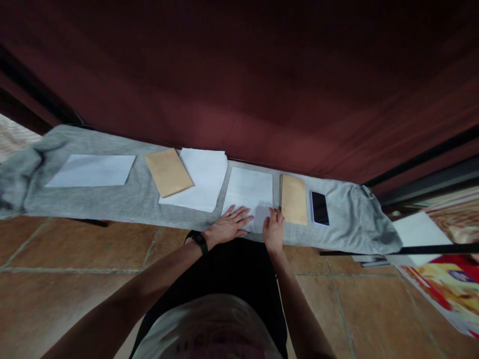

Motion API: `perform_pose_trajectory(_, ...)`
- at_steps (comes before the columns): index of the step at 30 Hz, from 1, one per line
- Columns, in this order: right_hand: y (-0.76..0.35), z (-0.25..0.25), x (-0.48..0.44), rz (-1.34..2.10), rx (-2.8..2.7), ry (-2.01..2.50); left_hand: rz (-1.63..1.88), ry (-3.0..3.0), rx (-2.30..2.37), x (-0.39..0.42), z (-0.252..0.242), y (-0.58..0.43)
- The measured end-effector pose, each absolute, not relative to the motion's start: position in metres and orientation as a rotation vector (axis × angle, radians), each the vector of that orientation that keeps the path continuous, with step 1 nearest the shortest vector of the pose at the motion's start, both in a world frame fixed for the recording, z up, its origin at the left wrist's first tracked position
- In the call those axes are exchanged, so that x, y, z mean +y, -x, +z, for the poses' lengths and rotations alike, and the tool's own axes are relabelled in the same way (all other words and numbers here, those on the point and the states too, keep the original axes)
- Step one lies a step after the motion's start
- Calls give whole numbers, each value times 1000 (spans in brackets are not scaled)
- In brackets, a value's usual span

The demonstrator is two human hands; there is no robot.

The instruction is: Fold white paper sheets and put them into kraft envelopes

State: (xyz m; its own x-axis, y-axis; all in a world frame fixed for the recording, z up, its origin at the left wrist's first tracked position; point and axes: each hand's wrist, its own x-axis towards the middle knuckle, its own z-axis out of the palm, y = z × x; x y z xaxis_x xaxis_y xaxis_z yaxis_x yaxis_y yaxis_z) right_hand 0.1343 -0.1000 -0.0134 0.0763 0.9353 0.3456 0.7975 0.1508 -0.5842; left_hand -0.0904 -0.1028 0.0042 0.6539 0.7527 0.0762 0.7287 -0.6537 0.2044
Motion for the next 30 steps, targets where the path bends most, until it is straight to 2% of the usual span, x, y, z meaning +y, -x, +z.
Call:
perform_pose_trajectory(2, -130, -8, -102, 193, -1848, 1615, 228, -2718, 1201, -101, 7, 91)
perform_pose_trajectory(6, -117, -5, -99, 278, -1993, 1493, 220, -2724, 1145, -96, 13, 90)
perform_pose_trajectory(13, -100, -12, -80, 391, -2032, 1614, 215, -2764, 1122, -90, 10, 94)
perform_pose_trajectory(22, -101, -15, -70, 237, -2082, 1636, 218, -2739, 1103, -85, 19, 98)
perform_pose_trajectory(30, -84, -10, -47, 308, -2044, 1577, 535, -2541, 1447, -45, 16, 75)
